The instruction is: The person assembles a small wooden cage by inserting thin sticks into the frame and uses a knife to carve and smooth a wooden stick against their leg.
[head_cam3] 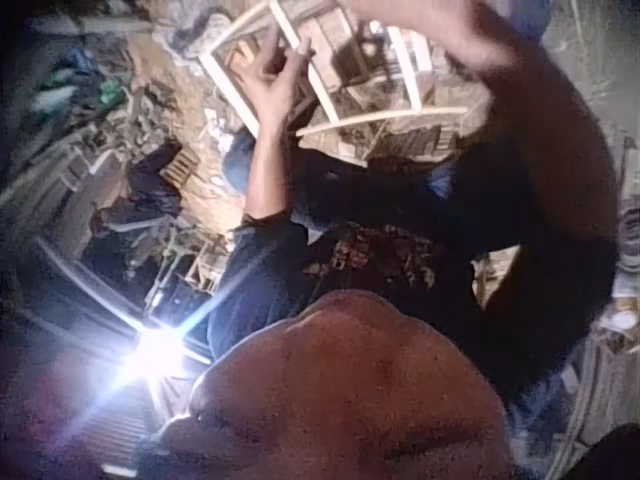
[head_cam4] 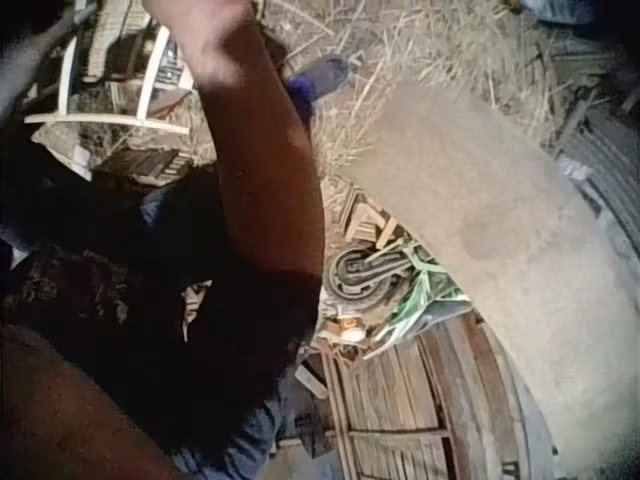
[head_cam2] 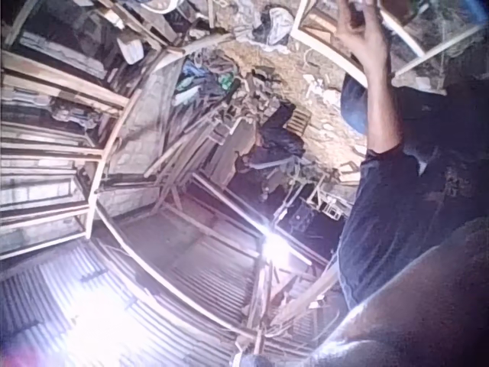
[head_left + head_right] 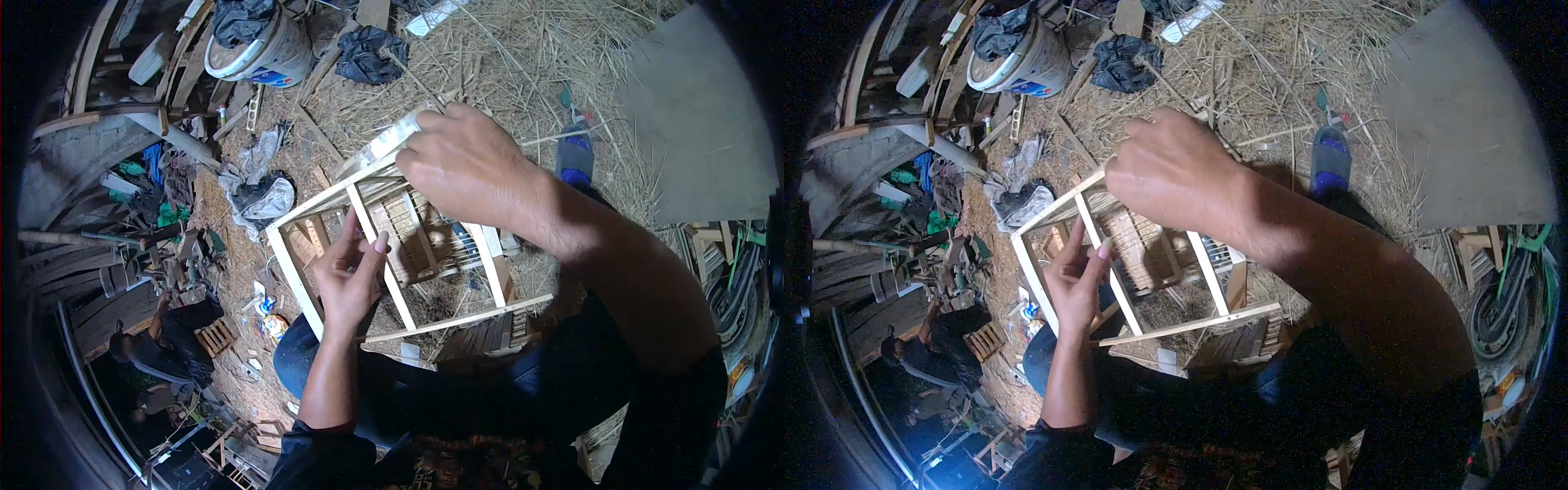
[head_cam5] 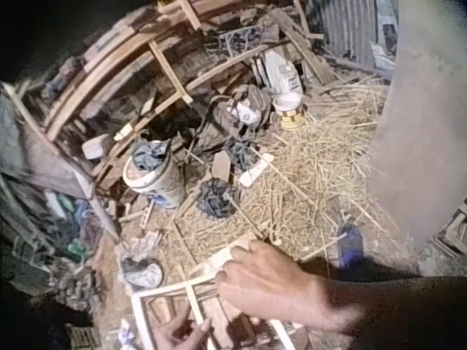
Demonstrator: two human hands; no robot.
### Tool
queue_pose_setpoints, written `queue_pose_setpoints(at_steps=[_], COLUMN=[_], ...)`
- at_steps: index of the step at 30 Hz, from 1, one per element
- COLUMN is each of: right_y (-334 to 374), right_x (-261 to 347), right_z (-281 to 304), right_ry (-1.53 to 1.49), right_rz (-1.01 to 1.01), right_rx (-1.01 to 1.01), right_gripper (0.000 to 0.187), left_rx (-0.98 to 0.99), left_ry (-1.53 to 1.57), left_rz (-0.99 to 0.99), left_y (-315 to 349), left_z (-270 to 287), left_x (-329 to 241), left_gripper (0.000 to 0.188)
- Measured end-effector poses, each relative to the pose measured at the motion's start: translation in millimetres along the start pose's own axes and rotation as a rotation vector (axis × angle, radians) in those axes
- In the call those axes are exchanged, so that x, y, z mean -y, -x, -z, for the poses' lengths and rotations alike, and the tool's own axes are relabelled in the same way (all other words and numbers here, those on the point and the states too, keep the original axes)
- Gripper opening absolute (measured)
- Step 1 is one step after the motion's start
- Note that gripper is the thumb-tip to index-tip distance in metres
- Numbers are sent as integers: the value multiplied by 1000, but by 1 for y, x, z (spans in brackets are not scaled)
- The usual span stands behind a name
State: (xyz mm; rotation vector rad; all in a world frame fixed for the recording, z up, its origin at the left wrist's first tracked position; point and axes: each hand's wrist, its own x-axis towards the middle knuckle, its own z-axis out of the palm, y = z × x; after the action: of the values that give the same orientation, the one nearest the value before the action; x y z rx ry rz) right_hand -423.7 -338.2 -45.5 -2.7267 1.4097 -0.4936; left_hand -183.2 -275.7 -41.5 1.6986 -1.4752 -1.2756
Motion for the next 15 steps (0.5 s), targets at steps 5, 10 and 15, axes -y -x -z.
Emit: queue_pose_setpoints(at_steps=[5,10,15], right_y=[0,2,2], right_x=[4,3,0], right_z=[10,12,16], right_ry=[-65,-63,-110], right_rz=[-45,-32,-67], right_rx=[131,129,106], right_gripper=[12,11,11], left_rx=[41,45,38], left_ry=[43,-25,-28], left_rz=[-42,-35,-36], left_y=[-1,-2,-2], left_z=[4,3,4], left_x=[3,2,2], left_gripper=[62,64,65])
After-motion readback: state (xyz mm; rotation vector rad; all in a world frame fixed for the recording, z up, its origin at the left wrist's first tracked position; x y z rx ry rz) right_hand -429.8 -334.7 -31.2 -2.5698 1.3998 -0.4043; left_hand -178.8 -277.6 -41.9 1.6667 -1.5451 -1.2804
